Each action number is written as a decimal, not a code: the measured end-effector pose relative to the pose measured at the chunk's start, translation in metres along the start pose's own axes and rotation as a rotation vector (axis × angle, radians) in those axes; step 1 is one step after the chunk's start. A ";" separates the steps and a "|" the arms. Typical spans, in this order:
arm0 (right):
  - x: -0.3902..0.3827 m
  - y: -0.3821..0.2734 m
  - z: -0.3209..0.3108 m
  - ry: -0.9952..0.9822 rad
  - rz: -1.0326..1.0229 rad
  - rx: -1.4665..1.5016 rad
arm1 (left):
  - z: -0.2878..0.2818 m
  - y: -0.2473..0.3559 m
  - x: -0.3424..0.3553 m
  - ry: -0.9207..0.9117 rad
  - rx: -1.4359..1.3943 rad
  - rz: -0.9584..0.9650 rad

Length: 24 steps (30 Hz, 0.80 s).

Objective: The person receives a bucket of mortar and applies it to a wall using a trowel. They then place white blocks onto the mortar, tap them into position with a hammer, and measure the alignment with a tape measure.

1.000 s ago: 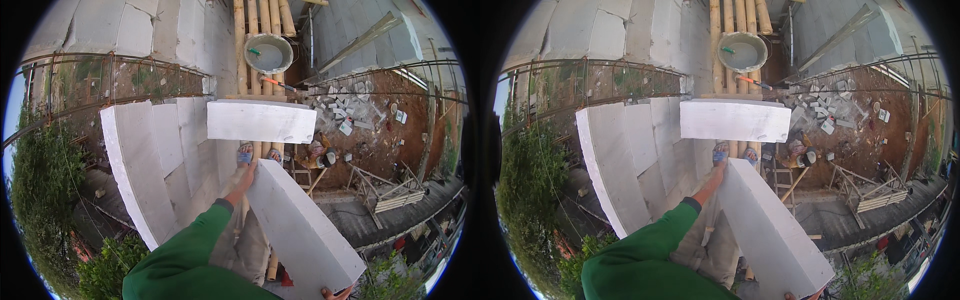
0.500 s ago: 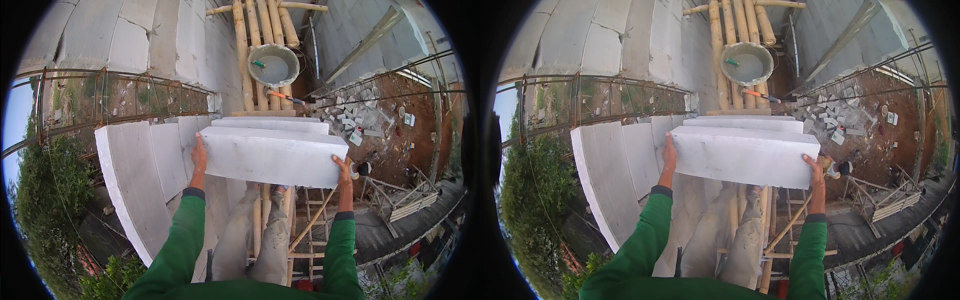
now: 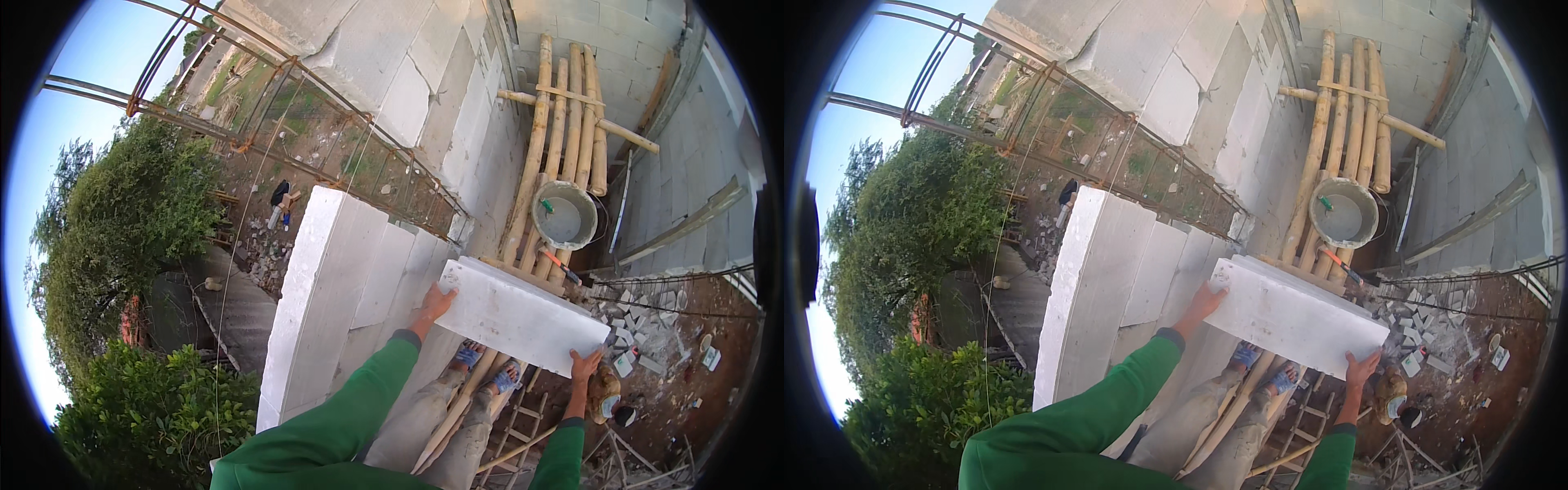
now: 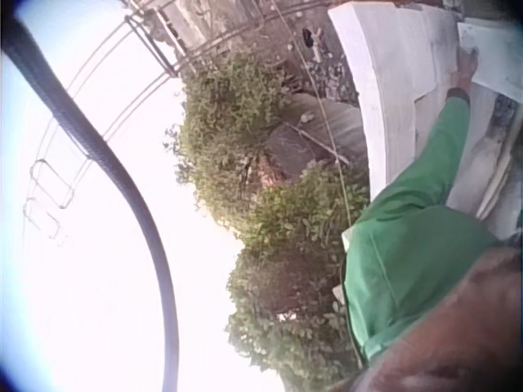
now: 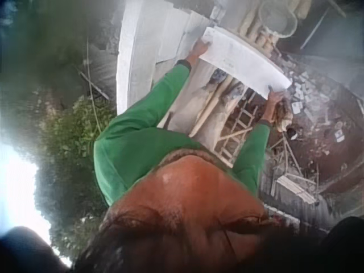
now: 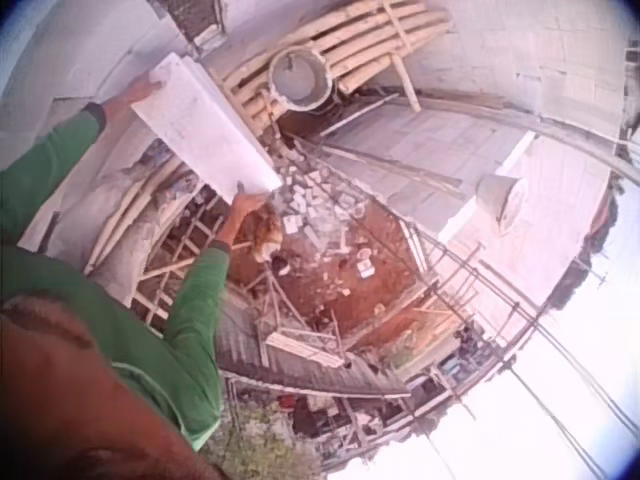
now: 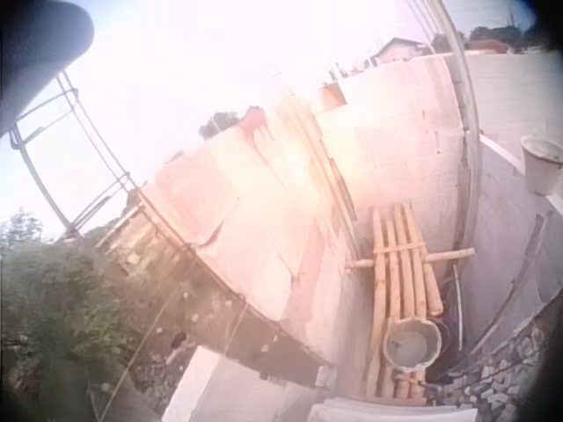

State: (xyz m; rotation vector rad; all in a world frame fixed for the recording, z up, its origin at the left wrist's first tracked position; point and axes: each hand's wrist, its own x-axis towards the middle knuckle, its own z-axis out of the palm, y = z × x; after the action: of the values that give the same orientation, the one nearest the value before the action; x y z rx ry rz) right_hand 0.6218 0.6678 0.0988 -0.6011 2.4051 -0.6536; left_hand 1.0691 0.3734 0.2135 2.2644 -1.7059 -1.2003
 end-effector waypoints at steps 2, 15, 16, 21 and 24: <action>-0.051 -0.008 -0.003 -0.040 -0.021 -0.188 | 0.010 0.009 -0.035 0.044 0.080 -0.037; -0.350 -0.098 -0.068 -1.120 0.245 -0.339 | -0.037 -0.119 -0.338 -0.881 0.332 -0.077; -0.351 -0.102 -0.082 -1.107 0.232 -0.333 | -0.039 -0.119 -0.345 -0.919 0.339 -0.048; -0.336 -0.130 -0.123 -0.980 0.139 -0.300 | -0.063 -0.107 -0.348 -0.973 0.241 -0.014; -0.320 -0.140 -0.153 -0.852 0.102 -0.278 | -0.090 -0.097 -0.333 -0.931 0.003 -0.180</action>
State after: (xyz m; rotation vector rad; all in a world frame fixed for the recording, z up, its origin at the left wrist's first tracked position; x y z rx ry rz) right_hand 0.7996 0.7800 0.4169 -0.6861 1.6998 0.0166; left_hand 1.1729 0.6555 0.4089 1.9945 -1.6784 -2.5652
